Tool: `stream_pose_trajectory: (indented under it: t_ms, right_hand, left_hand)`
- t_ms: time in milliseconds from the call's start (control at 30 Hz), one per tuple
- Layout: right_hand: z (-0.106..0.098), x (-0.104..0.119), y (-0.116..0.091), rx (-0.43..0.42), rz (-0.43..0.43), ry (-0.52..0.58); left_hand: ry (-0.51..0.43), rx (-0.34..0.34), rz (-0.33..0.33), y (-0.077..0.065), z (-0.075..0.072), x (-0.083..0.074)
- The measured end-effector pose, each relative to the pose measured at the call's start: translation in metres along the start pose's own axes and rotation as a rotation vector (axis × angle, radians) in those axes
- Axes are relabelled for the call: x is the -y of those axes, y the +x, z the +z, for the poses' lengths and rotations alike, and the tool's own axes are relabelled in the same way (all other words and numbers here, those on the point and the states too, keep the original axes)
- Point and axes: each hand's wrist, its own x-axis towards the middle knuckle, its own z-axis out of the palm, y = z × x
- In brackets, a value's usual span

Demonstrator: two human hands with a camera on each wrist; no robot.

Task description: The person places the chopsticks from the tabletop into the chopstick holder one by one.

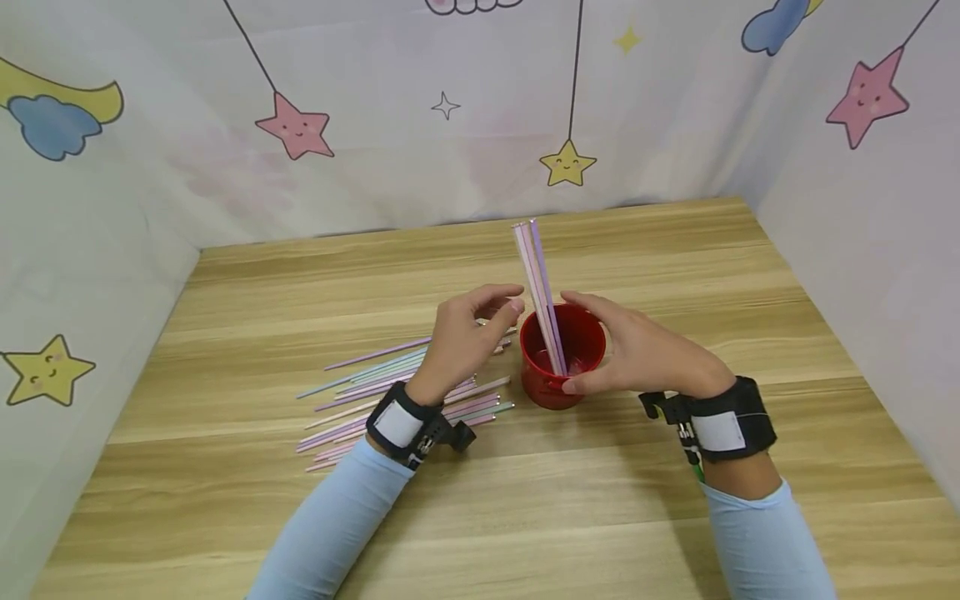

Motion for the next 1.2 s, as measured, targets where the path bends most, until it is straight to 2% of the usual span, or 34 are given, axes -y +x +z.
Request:
stream_pose_trajectory:
  t_ms: [133,267,333,467,567,700,900,1100,1200]
  right_hand:
    - [-0.001,-0.001,0.0,0.001,-0.023,0.0]
    - [-0.002,-0.002,0.0,-0.001,-0.035,-0.008]
    - [-0.003,-0.002,0.001,-0.004,-0.031,-0.007]
    - [-0.004,-0.001,0.001,-0.02,-0.004,-0.014]
    - [-0.004,0.0,0.001,-0.038,0.021,-0.024]
    - [-0.004,0.002,-0.001,-0.071,0.056,-0.04]
    - [-0.005,0.004,-0.003,-0.046,0.034,-0.033]
    - [-0.003,-0.001,-0.001,-0.009,-0.006,-0.012]
    - [-0.002,-0.001,-0.001,-0.006,-0.002,-0.005]
  left_hand:
    - [0.008,-0.069,0.031,0.002,-0.025,-0.003]
    - [0.074,-0.096,-0.002,0.003,-0.054,0.001]
    - [0.159,-0.056,-0.043,0.002,-0.067,0.006]
    - [0.409,0.139,-0.126,-0.001,-0.084,0.015]
    - [0.586,0.277,-0.186,-0.003,-0.09,0.024]
    - [0.725,0.361,-0.261,-0.006,-0.095,0.037]
    - [0.753,0.406,-0.322,-0.01,-0.1,0.052]
    - [0.808,0.386,-0.398,-0.009,-0.103,0.061]
    - [0.831,0.382,-0.397,-0.008,-0.103,0.064]
